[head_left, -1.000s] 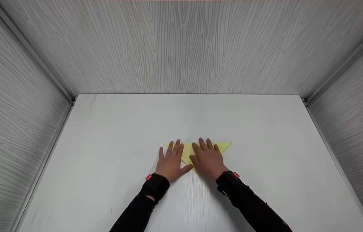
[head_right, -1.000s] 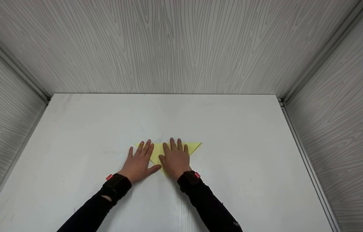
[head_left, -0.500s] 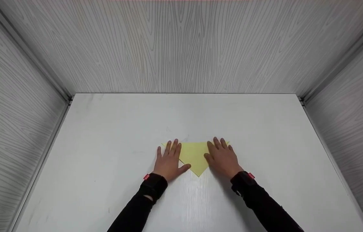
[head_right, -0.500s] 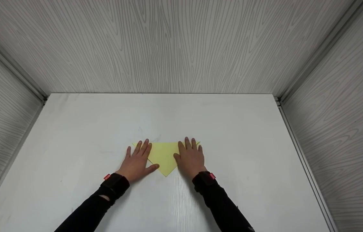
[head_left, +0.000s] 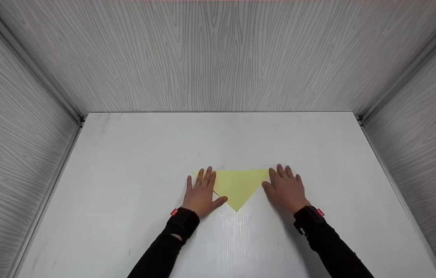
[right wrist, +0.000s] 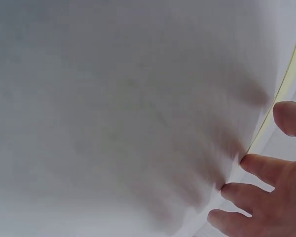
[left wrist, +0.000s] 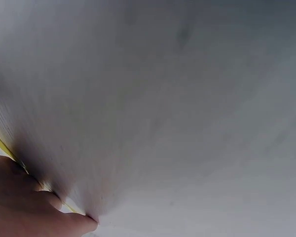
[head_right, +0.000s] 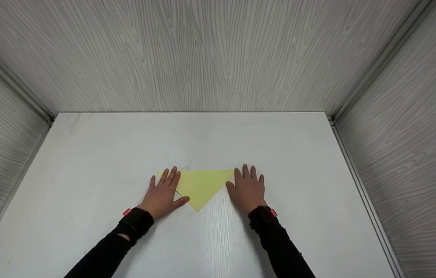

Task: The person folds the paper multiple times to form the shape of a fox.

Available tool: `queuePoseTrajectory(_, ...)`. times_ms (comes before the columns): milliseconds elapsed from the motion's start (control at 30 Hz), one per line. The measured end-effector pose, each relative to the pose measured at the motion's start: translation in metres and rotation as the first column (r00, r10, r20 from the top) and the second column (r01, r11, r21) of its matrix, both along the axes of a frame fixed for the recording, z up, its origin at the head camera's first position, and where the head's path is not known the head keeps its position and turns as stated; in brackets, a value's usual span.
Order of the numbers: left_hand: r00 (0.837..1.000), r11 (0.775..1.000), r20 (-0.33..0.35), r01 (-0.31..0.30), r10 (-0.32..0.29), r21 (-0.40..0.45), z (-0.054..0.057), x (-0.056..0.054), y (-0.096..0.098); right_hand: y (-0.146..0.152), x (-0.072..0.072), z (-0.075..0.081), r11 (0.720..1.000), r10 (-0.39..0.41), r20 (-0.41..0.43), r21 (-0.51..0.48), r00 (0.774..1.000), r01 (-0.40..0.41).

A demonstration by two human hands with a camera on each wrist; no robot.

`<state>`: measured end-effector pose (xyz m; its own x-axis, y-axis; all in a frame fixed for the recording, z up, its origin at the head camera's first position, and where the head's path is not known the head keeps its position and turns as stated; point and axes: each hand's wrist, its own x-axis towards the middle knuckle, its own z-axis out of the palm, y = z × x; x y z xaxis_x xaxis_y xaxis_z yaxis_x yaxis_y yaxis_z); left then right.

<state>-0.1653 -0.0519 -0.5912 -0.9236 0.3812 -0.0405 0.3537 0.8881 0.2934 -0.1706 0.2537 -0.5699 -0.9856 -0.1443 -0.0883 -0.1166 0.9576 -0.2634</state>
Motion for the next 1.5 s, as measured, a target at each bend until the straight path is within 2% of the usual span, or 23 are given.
queuePoseTrajectory(200, 1.000, 1.000, -0.002, 0.002, -0.002, 0.003, -0.001, 0.000, 0.000, -0.006, -0.004, -0.002, 0.998, -0.016, -0.002, 0.058, 1.000, 0.016)
queuePoseTrajectory(267, 1.000, 1.000, -0.002, 0.005, -0.005, -0.001, -0.002, 0.000, 0.000, -0.012, -0.005, -0.001, 0.998, -0.014, -0.058, 0.065, 0.998, 0.018)
queuePoseTrajectory(333, 1.000, 1.000, -0.006, 0.005, -0.005, -0.005, -0.003, 0.000, 0.000, -0.021, -0.008, 0.000, 0.998, 0.013, -0.148, 0.060, 0.989, -0.004)
queuePoseTrajectory(433, 1.000, 1.000, -0.006, 0.002, -0.002, -0.006, -0.003, -0.001, 0.000, -0.040, -0.013, 0.001, 0.992, 0.126, -0.297, 0.055, 0.946, -0.115)
queuePoseTrajectory(500, 1.000, 1.000, -0.004, -0.001, 0.001, -0.011, -0.002, -0.001, 0.000, -0.053, -0.015, 0.001, 0.974, 0.223, -0.339, 0.049, 0.914, -0.219)
queuePoseTrajectory(567, 1.000, 1.000, -0.006, 0.002, -0.002, -0.010, -0.002, -0.001, 0.001, -0.065, -0.016, -0.003, 0.943, 0.327, -0.351, 0.054, 0.877, -0.329)
queuePoseTrajectory(600, 1.000, 1.000, -0.005, 0.004, -0.004, -0.013, -0.003, -0.001, 0.001, -0.070, -0.017, -0.004, 0.927, 0.367, -0.336, 0.053, 0.868, -0.372)
queuePoseTrajectory(667, 1.000, 1.000, 0.002, 0.009, -0.009, -0.028, -0.003, -0.001, 0.002, -0.077, -0.016, -0.007, 0.903, 0.422, -0.310, 0.056, 0.852, -0.427)
queuePoseTrajectory(733, 1.000, 1.000, -0.001, 0.013, -0.013, -0.029, -0.004, -0.001, 0.002, -0.081, -0.015, -0.010, 0.890, 0.447, -0.290, 0.053, 0.846, -0.452)
queuePoseTrajectory(867, 1.000, 1.000, -0.004, 0.006, -0.006, -0.031, -0.006, -0.001, 0.001, -0.084, -0.012, -0.012, 0.902, 0.423, -0.266, 0.028, 0.866, -0.431)
queuePoseTrajectory(1033, 1.000, 1.000, -0.020, 0.001, -0.001, -0.013, -0.009, -0.002, -0.001, -0.087, -0.012, -0.012, 0.914, 0.405, -0.233, 0.059, 0.884, -0.402)
queuePoseTrajectory(1133, 1.000, 1.000, -0.023, 0.005, -0.005, -0.011, -0.008, -0.002, 0.000, -0.085, -0.012, -0.011, 0.925, 0.380, -0.203, 0.063, 0.902, -0.375)
queuePoseTrajectory(1300, 1.000, 1.000, -0.012, 0.008, -0.008, -0.014, -0.003, 0.000, 0.001, -0.074, -0.013, -0.009, 0.945, 0.328, -0.163, 0.056, 0.930, -0.323)
queuePoseTrajectory(1500, 1.000, 1.000, -0.008, 0.002, -0.002, 0.005, -0.001, 0.000, 0.000, -0.049, -0.012, -0.008, 0.962, 0.273, -0.147, 0.019, 0.951, -0.274)
